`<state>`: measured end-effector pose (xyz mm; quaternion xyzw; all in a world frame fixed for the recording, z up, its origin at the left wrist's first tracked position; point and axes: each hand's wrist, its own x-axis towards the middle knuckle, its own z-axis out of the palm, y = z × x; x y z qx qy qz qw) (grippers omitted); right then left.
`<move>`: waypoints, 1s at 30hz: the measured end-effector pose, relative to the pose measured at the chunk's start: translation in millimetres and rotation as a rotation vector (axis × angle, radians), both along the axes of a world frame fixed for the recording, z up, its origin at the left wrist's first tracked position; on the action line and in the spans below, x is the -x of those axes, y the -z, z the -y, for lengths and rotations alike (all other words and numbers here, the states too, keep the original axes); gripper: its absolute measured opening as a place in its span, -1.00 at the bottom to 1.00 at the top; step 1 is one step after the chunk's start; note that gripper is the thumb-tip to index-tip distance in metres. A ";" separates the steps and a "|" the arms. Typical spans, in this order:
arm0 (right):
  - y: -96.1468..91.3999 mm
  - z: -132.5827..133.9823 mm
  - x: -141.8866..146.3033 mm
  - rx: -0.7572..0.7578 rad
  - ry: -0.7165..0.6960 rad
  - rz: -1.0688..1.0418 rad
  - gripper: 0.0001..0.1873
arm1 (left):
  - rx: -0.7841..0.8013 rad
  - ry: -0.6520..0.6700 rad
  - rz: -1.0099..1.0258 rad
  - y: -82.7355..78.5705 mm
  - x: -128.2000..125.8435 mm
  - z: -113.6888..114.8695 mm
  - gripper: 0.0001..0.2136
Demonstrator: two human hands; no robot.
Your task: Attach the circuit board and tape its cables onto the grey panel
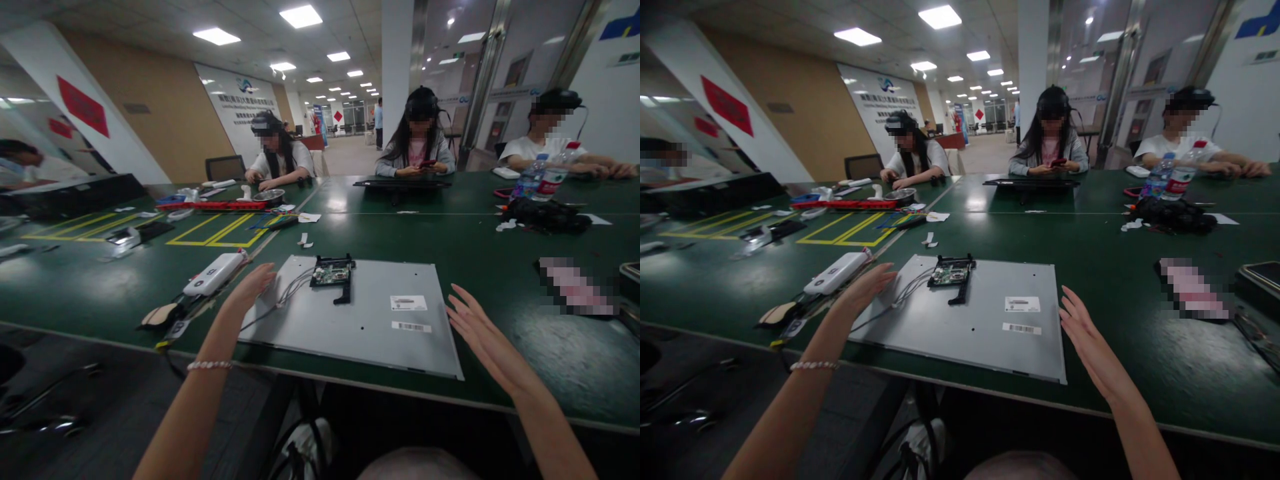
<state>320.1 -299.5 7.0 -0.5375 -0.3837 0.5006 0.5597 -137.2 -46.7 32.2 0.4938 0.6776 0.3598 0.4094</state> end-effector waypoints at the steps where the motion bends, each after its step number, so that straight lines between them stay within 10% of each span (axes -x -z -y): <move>1: 0.7 1.6 -3.0 0.008 0.016 -0.004 -0.24 | -0.007 0.015 0.011 0.3 -3.7 2.8 -0.60; 30: 37.1 11.8 -106.4 0.114 0.348 0.489 -0.24 | -0.008 0.246 0.098 -4.6 -142.0 95.3 -0.44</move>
